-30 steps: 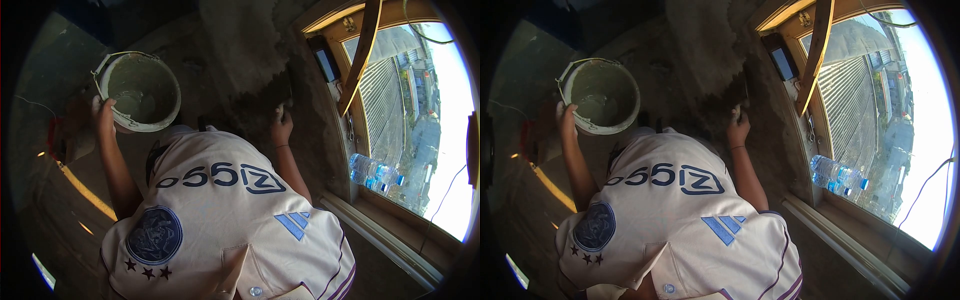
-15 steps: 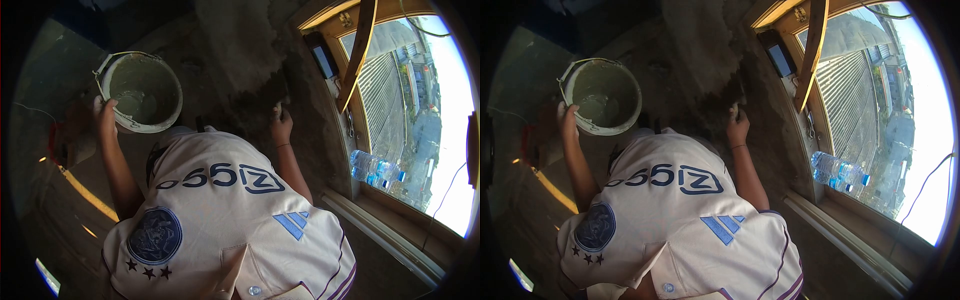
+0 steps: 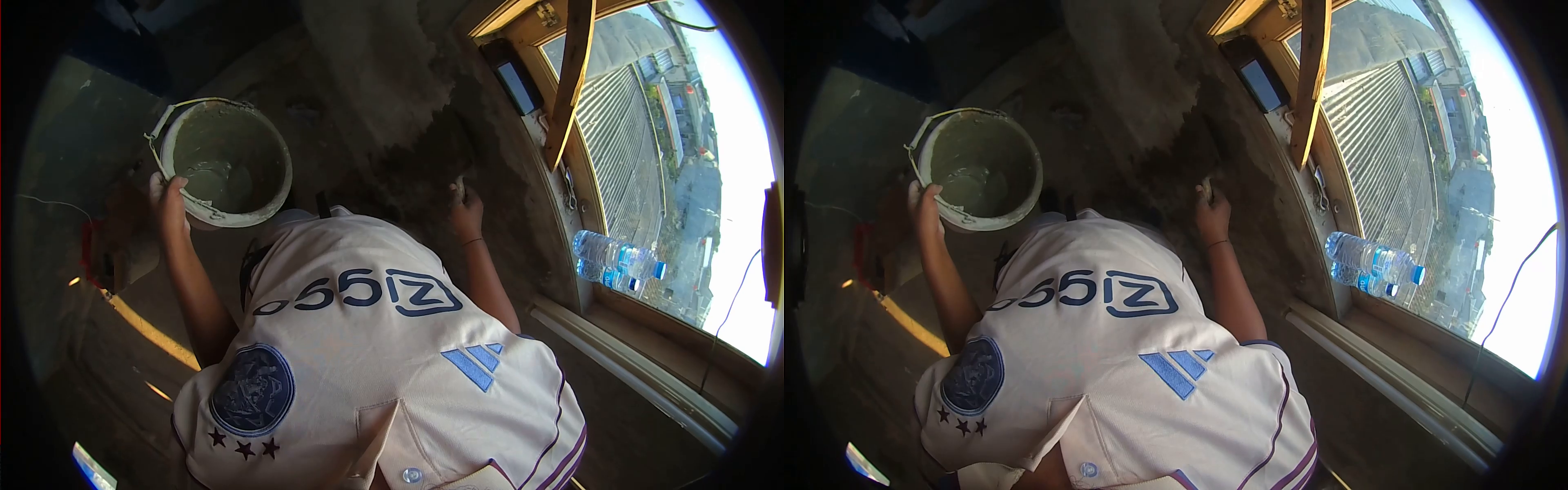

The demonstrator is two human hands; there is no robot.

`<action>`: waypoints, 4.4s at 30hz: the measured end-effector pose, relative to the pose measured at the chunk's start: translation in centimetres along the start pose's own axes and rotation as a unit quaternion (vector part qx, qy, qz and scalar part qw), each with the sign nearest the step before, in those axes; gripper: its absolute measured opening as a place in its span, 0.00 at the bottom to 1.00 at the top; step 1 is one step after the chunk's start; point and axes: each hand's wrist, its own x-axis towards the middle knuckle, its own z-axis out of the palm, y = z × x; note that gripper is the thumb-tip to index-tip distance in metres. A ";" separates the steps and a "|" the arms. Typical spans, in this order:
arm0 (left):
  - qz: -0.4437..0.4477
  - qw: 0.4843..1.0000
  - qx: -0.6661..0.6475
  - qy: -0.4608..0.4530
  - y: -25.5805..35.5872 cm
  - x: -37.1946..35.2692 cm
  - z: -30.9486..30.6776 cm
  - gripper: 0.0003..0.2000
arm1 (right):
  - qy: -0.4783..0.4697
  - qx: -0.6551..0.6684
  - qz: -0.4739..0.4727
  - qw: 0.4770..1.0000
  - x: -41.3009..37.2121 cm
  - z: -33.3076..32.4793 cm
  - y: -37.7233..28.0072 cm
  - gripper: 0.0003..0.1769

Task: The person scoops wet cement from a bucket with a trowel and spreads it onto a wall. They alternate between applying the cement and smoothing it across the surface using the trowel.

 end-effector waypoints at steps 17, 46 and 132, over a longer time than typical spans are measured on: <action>0.000 1.000 0.001 0.007 -0.6 0.1 -0.2 0.12 | -0.034 0.098 0.141 0.985 -3.6 -0.6 0.0 0.20; 0.151 0.980 -0.030 -0.127 9.4 -3.8 4.8 0.10 | -0.253 -0.092 -0.406 0.873 -4.8 -0.1 -24.2 0.14; 0.048 0.993 -0.029 -0.099 3.3 -1.1 2.8 0.13 | 0.054 -0.014 -0.027 0.998 -3.1 -1.2 -0.9 0.16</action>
